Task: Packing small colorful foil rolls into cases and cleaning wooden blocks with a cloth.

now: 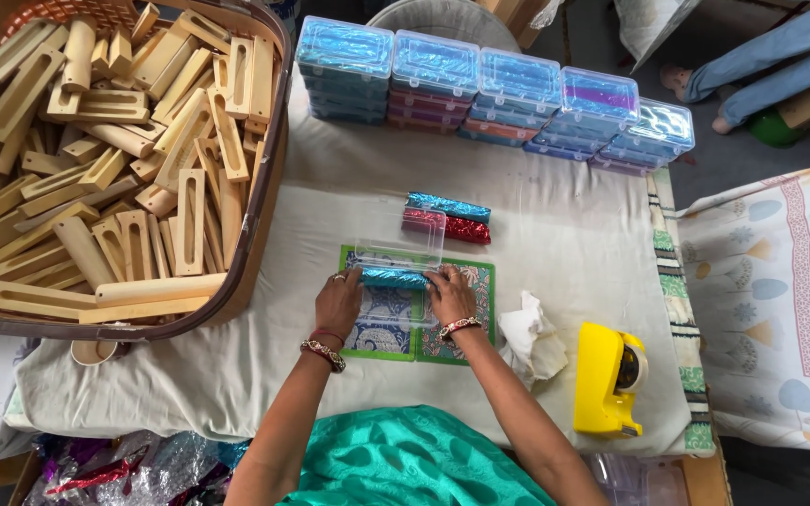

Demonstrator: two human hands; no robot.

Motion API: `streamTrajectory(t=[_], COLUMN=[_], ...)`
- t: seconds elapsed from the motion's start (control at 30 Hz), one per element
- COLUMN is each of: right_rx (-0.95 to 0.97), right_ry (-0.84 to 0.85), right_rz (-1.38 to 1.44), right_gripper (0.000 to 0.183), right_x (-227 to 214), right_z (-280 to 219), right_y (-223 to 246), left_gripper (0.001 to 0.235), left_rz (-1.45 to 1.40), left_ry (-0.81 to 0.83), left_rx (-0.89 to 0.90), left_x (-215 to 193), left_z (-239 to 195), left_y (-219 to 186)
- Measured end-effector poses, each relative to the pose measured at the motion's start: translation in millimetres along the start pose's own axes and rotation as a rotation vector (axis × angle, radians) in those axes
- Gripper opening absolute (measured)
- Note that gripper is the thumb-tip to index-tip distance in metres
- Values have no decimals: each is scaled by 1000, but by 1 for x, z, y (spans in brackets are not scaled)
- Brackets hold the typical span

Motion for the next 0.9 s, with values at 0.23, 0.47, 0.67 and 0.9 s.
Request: streamTrajectory(t=[0.23, 0.47, 0.67, 0.9], right_rx=[151, -33, -13, 27], right_ry=[-5, -155, -275, -186], right_rz=[199, 297, 197, -69], right_gripper=[27, 33, 38, 46], right_x=[-5, -3, -14, -34], right_z=[-7, -15, 22, 80], right_y=[5, -2, -52, -53], left_gripper=[28, 46, 46, 56], left_rz=[147, 116, -7, -166], left_ry=[19, -67, -84, -21], left_rx=[1, -43, -109, -105], left_x=[-1, -2, -15, -3], left_z=[3, -15, -27, -42], left_y=[-4, -4, 2, 11])
Point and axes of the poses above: each hand's wrist, its own z-axis towards the middle knuckle, its own x-axis out of the palm, y = z × x, the point moved 3 cm from there along z, towards the middle knuckle, and after that the axes turned 15 degrees about z, right-handed, at the moved point
